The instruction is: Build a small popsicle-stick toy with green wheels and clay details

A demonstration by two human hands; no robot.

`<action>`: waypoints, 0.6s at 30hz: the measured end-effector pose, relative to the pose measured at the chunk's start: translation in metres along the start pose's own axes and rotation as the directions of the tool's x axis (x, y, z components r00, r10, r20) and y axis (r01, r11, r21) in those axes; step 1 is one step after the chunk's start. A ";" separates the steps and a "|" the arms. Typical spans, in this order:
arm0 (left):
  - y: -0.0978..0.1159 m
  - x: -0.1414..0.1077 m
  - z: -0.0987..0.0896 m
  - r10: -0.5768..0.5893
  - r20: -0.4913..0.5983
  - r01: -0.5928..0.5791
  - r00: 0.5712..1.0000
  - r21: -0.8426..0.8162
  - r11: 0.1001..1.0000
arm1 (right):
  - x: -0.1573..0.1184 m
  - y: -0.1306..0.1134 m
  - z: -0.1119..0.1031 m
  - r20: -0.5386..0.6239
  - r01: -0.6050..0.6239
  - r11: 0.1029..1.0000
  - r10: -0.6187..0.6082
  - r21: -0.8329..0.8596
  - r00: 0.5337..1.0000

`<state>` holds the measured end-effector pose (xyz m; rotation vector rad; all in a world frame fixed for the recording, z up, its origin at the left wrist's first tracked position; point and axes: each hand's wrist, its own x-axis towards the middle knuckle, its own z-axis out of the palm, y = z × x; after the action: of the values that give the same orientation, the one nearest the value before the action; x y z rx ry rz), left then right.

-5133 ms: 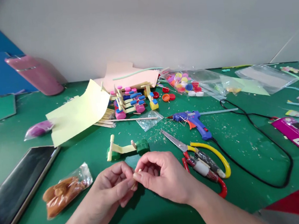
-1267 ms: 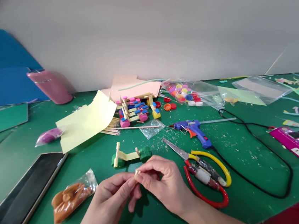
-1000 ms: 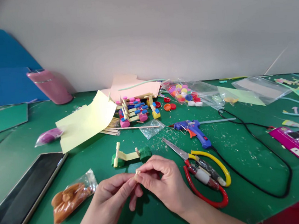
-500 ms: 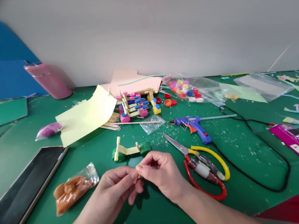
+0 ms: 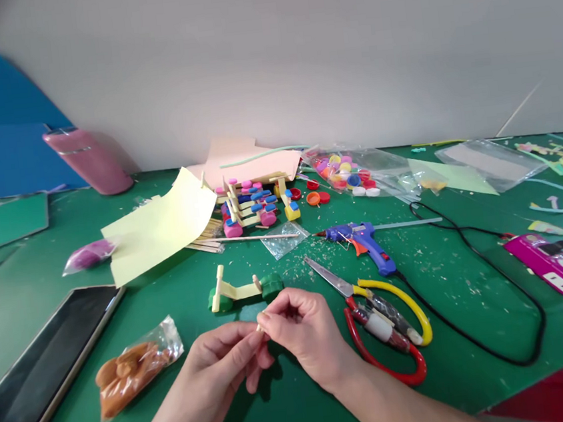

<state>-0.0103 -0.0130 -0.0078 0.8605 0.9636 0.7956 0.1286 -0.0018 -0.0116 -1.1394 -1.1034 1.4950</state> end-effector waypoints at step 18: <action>-0.011 0.004 -0.004 0.012 -0.003 -0.012 1.000 -0.039 0.999 | 0.128 -0.040 -0.011 0.285 0.287 -0.021 -0.211 -0.958 0.935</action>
<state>-0.0106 -0.0139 -0.0203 0.8324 0.9440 0.8235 0.1274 0.1317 0.0065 -1.6200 -2.4542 0.1324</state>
